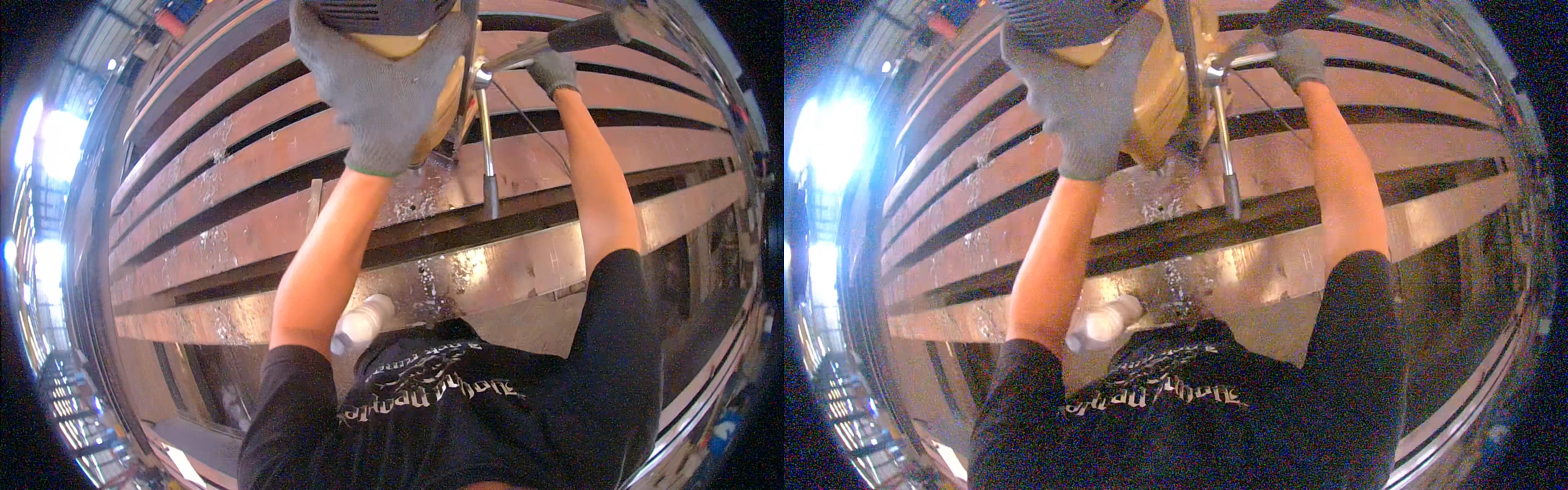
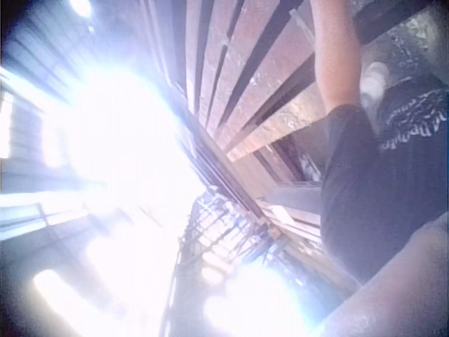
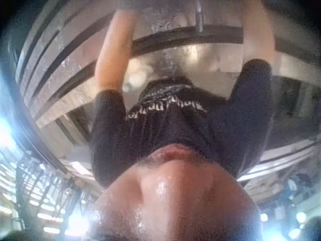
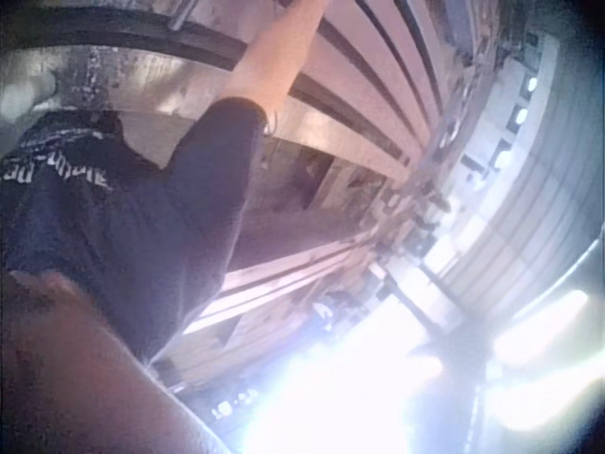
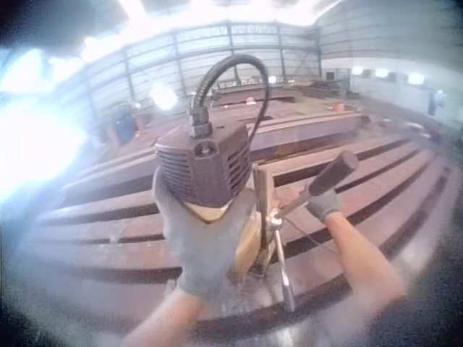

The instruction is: The person uses a handheld drill to create holes in a large metal sheet. They repeatedly apply a liquid from a white bottle to the drilling area, likely as a coolant or lubricant, while operating the drill with both hands.

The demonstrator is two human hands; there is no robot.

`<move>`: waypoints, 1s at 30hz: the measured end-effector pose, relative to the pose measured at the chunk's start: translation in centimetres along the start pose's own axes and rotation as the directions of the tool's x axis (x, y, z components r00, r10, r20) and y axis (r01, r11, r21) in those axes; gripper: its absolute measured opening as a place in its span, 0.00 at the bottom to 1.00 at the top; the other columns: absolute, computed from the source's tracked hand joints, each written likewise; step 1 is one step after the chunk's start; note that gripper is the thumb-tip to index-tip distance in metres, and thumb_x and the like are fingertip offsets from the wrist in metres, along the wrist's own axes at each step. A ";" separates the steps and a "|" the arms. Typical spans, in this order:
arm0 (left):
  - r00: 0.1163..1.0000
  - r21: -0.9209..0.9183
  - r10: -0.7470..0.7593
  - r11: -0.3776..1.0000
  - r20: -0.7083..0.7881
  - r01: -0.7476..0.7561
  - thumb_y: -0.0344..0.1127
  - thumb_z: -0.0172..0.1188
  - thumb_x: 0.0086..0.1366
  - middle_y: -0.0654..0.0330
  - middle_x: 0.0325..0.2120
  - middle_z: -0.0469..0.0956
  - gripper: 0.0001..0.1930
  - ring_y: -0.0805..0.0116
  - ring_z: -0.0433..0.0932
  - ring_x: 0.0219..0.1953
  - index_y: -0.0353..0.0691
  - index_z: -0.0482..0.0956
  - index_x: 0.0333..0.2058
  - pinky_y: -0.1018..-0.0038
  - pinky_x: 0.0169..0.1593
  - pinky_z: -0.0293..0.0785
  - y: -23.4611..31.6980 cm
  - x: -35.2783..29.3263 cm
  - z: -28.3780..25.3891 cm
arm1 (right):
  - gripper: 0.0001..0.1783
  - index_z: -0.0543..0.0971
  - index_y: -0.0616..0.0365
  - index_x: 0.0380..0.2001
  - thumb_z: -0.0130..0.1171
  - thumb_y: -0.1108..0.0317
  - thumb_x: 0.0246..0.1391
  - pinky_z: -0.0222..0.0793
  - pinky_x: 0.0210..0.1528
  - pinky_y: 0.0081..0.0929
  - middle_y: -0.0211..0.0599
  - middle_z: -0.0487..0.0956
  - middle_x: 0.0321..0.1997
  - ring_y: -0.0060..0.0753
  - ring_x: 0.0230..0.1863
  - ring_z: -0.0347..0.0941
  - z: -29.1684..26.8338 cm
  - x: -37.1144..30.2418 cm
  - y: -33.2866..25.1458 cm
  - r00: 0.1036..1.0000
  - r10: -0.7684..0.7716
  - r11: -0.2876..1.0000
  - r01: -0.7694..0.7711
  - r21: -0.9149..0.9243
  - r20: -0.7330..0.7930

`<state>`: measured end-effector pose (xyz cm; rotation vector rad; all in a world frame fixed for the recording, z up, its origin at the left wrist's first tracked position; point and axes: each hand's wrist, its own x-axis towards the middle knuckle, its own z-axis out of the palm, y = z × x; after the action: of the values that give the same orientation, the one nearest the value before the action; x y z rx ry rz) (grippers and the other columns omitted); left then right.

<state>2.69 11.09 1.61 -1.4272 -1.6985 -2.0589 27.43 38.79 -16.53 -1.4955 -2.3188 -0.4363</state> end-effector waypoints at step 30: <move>0.995 -0.200 0.091 0.976 0.034 -0.082 0.39 0.78 0.55 0.53 0.50 0.82 0.42 0.63 0.80 0.51 0.33 0.65 0.64 0.68 0.56 0.76 -8.1 8.7 4.5 | 0.15 0.82 0.42 0.44 0.64 0.52 0.56 0.79 0.35 0.48 0.42 0.86 0.35 0.51 0.35 0.84 -9.1 2.7 1.2 0.976 -0.130 0.956 0.077 -0.282 -0.175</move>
<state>-4.44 21.62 1.70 -1.5820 -1.4510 -2.2173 28.57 37.45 -7.12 -1.3796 -2.2595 -0.9220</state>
